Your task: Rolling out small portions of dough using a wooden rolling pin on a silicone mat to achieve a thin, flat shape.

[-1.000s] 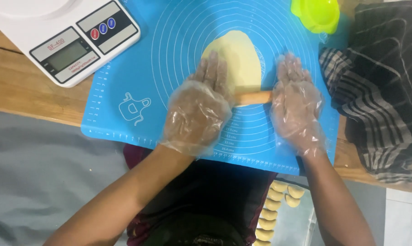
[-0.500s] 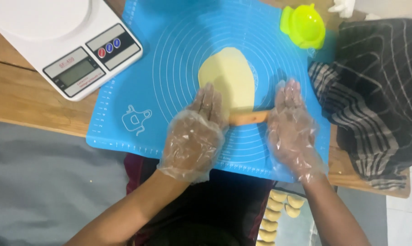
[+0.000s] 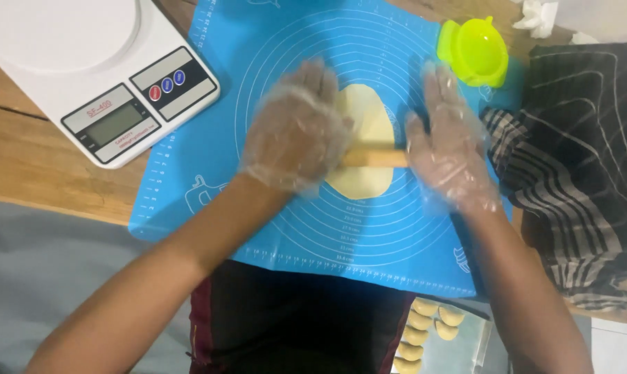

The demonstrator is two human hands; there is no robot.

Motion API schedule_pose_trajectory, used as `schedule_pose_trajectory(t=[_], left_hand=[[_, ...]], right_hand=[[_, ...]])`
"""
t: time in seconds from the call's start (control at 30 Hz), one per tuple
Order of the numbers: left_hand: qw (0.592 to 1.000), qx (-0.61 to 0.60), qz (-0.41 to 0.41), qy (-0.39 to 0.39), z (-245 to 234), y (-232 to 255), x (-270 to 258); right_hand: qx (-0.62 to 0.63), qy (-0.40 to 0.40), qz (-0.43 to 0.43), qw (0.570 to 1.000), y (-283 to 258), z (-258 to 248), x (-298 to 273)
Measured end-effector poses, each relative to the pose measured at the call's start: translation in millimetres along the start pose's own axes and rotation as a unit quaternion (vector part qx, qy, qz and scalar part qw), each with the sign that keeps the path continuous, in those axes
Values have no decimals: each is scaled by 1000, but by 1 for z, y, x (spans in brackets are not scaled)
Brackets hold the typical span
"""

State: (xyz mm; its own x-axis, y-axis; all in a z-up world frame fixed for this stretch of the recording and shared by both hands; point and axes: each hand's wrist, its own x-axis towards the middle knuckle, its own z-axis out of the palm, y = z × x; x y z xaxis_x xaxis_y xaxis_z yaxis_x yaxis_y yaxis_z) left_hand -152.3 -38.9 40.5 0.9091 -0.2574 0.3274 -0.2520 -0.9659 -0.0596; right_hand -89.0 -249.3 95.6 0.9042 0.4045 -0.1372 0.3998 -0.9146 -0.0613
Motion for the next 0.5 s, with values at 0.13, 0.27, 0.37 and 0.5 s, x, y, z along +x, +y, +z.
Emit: schedule_pose_trajectory(t=[0.13, 0.27, 0.37, 0.5], left_hand=[[992, -60, -107, 38, 61, -5, 22], [989, 104, -80, 67, 79, -2, 12], [968, 227, -56, 94, 82, 2, 2], [928, 351, -38, 117, 59, 12, -22]], right_hand=[[36, 172, -131, 976, 17, 15, 33], [59, 254, -184, 948, 22, 20, 44], [85, 140, -109, 980, 0, 3, 24], [-16, 78, -80, 994, 6, 20, -3]])
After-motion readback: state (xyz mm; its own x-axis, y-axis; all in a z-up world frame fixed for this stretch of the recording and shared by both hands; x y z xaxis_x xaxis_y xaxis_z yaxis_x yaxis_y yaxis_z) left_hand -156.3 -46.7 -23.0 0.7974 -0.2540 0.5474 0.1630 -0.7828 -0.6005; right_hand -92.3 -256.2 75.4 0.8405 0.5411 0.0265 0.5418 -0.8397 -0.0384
